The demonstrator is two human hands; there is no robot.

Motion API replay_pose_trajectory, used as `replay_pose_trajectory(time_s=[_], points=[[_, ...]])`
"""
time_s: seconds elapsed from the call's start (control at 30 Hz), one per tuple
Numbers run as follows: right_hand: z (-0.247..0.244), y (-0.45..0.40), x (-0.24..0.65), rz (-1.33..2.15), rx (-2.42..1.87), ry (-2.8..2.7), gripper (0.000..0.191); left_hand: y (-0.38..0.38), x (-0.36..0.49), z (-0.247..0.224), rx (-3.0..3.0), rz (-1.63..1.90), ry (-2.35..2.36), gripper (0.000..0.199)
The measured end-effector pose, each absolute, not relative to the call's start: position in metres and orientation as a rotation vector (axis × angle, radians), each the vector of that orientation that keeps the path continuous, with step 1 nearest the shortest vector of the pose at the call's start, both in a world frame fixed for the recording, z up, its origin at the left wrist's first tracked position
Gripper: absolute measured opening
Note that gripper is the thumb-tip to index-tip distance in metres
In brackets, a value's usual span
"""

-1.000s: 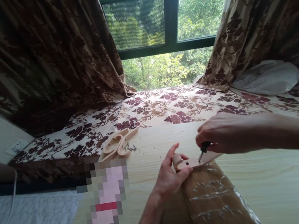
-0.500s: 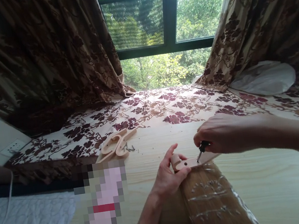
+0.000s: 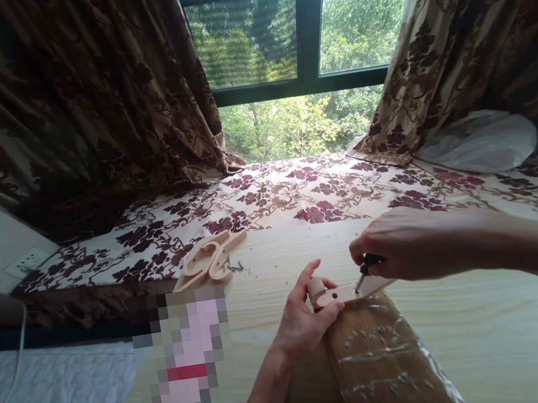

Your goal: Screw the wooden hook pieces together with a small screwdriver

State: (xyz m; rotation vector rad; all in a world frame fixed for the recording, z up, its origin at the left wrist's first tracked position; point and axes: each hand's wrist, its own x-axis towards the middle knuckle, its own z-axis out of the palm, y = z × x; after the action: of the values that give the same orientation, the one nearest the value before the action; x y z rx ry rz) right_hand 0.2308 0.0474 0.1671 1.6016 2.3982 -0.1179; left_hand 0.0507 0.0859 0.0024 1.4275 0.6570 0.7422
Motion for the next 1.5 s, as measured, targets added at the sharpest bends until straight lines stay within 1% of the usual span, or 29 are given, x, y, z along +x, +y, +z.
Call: replay_pose_trajectory(time_s=[0.23,0.5,0.73,1.03,1.23,1.37,1.5], points=[[0.171,0.044,0.228,-0.165,1.525,2.425,0.022,0.086,0.051,0.004,1.44,0.743,0.671,0.07],[0.173,0.049,0.224,-0.099,1.635,2.344,0.02,0.088,0.051,0.0,1.448,0.739,0.671,0.067],[0.177,0.047,0.218,-0.082,1.467,2.365,0.02,0.088,0.05,0.001,1.467,0.722,0.678,0.066],[0.176,0.05,0.218,-0.056,1.558,2.323,0.02,0.088,0.051,0.001,1.476,0.721,0.695,0.065],[0.18,0.049,0.211,-0.046,1.473,2.332,0.016,0.087,0.049,0.003,1.48,0.724,0.7,0.066],[0.175,0.051,0.212,-0.065,1.452,2.349,0.016,0.088,0.05,0.003,1.48,0.715,0.702,0.065],[0.17,0.053,0.218,-0.063,1.528,2.351,0.018,0.089,0.051,0.002,1.484,0.711,0.702,0.065]])
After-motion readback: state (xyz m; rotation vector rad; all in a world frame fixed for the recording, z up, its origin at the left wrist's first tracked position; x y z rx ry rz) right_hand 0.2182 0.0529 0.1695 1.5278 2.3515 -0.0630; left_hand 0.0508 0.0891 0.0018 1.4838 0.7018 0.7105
